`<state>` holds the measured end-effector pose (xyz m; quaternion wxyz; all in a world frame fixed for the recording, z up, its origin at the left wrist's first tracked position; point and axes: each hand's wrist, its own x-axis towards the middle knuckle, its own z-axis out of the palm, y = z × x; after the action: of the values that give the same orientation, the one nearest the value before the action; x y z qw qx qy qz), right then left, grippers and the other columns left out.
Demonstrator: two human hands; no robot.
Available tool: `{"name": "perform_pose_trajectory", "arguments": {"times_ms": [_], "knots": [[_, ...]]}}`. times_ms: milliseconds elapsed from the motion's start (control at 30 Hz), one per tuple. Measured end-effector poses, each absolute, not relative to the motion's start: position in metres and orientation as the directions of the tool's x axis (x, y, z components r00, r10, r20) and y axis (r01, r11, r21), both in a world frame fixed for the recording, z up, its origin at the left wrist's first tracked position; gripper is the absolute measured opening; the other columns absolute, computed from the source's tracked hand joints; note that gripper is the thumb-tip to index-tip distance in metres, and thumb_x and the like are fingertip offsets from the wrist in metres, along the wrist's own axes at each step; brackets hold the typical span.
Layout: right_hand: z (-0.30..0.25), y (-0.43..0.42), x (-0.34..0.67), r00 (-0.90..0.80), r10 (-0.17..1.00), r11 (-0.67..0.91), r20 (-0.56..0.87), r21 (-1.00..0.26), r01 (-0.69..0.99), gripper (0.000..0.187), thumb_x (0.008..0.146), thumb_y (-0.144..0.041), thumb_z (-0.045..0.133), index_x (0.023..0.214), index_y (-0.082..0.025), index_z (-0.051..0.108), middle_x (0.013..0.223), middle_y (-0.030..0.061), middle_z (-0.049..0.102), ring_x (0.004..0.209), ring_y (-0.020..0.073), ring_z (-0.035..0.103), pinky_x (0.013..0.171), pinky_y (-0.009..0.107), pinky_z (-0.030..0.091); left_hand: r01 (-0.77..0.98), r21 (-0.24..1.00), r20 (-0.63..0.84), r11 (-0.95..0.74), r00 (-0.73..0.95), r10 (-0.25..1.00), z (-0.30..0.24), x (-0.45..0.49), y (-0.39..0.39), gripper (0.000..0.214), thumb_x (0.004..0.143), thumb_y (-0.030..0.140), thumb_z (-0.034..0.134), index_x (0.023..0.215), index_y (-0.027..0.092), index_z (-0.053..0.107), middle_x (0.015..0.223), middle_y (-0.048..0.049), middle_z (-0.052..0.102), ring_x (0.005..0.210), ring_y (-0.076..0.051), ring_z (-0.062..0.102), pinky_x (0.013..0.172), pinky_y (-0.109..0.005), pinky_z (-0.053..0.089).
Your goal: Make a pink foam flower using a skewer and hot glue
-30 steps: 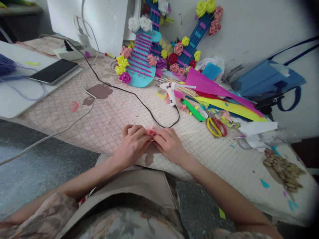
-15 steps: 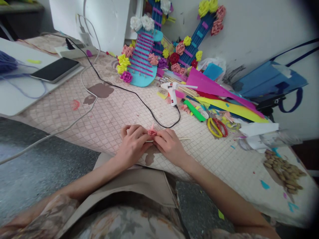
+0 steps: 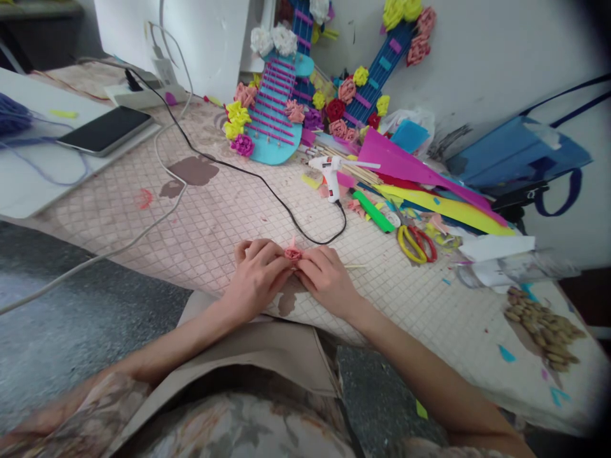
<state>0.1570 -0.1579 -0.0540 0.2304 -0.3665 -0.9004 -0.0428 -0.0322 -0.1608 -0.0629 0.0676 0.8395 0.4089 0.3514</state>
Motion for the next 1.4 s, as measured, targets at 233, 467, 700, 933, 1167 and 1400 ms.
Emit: {"name": "perform_pose_trajectory", "arguments": {"times_ms": [233, 467, 700, 933, 1167, 1400], "knots": [[-0.0534, -0.1589, 0.1568, -0.629, 0.653, 0.723, 0.422, -0.098, 0.684, 0.020, 0.096, -0.022, 0.045, 0.090, -0.017, 0.063, 0.099, 0.0088, 0.064, 0.090, 0.0213, 0.051, 0.076, 0.037, 0.043, 0.659, 0.369, 0.589, -0.655, 0.379, 0.714, -0.0663, -0.0311, -0.1648, 0.011, 0.095, 0.027, 0.050, 0.090, 0.022, 0.059, 0.092, -0.0018, 0.064, 0.093, -0.019, 0.051, 0.088, -0.041, 0.032], [-0.0527, -0.1597, 0.1566, -0.621, 0.670, 0.713, 0.407, -0.120, 0.691, 0.022, 0.097, -0.023, 0.042, 0.093, -0.016, 0.064, 0.098, 0.0089, 0.065, 0.091, 0.0219, 0.052, 0.076, 0.038, 0.043, 0.628, 0.300, 0.623, -0.718, 0.441, 0.646, -0.0667, -0.0344, -0.1657, 0.014, 0.095, 0.021, 0.050, 0.098, 0.025, 0.063, 0.096, -0.0002, 0.068, 0.098, -0.019, 0.054, 0.087, -0.039, 0.032], [-0.0519, -0.1591, 0.1560, -0.611, 0.662, 0.716, 0.434, -0.127, 0.686, 0.021, 0.096, -0.022, 0.044, 0.087, -0.017, 0.063, 0.093, 0.0083, 0.065, 0.086, 0.0207, 0.052, 0.074, 0.037, 0.043, 0.638, 0.301, 0.615, -0.708, 0.438, 0.656, -0.0698, -0.0363, -0.1651, 0.017, 0.095, 0.019, 0.049, 0.101, 0.025, 0.064, 0.097, -0.0005, 0.068, 0.096, -0.020, 0.053, 0.085, -0.039, 0.033], [-0.0534, -0.1611, 0.1572, -0.619, 0.643, 0.734, 0.451, -0.131, 0.667, 0.017, 0.095, -0.021, 0.047, 0.091, -0.017, 0.062, 0.095, 0.0082, 0.064, 0.090, 0.0209, 0.051, 0.076, 0.037, 0.042, 0.646, 0.310, 0.577, -0.698, 0.456, 0.678, -0.0705, -0.0362, -0.1659, 0.019, 0.097, 0.024, 0.045, 0.104, 0.022, 0.063, 0.097, -0.0036, 0.066, 0.096, -0.021, 0.051, 0.085, -0.039, 0.033], [-0.0565, -0.1600, 0.1569, -0.640, 0.617, 0.744, 0.457, -0.073, 0.664, 0.019, 0.095, -0.020, 0.046, 0.087, -0.017, 0.063, 0.091, 0.0073, 0.064, 0.087, 0.0200, 0.051, 0.075, 0.036, 0.040, 0.625, 0.394, 0.583, -0.674, 0.396, 0.709, -0.0691, -0.0338, -0.1662, 0.013, 0.095, 0.024, 0.050, 0.097, 0.023, 0.063, 0.097, -0.0023, 0.068, 0.094, -0.019, 0.053, 0.086, -0.039, 0.034], [-0.0566, -0.1607, 0.1557, -0.632, 0.645, 0.718, 0.429, -0.058, 0.693, 0.022, 0.096, -0.021, 0.044, 0.085, -0.017, 0.062, 0.092, 0.0077, 0.065, 0.088, 0.0201, 0.051, 0.076, 0.036, 0.039, 0.667, 0.348, 0.598, -0.658, 0.383, 0.704, -0.0674, -0.0315, -0.1651, 0.011, 0.094, 0.025, 0.053, 0.089, 0.023, 0.063, 0.092, -0.0012, 0.067, 0.094, -0.019, 0.052, 0.084, -0.039, 0.034]]}}
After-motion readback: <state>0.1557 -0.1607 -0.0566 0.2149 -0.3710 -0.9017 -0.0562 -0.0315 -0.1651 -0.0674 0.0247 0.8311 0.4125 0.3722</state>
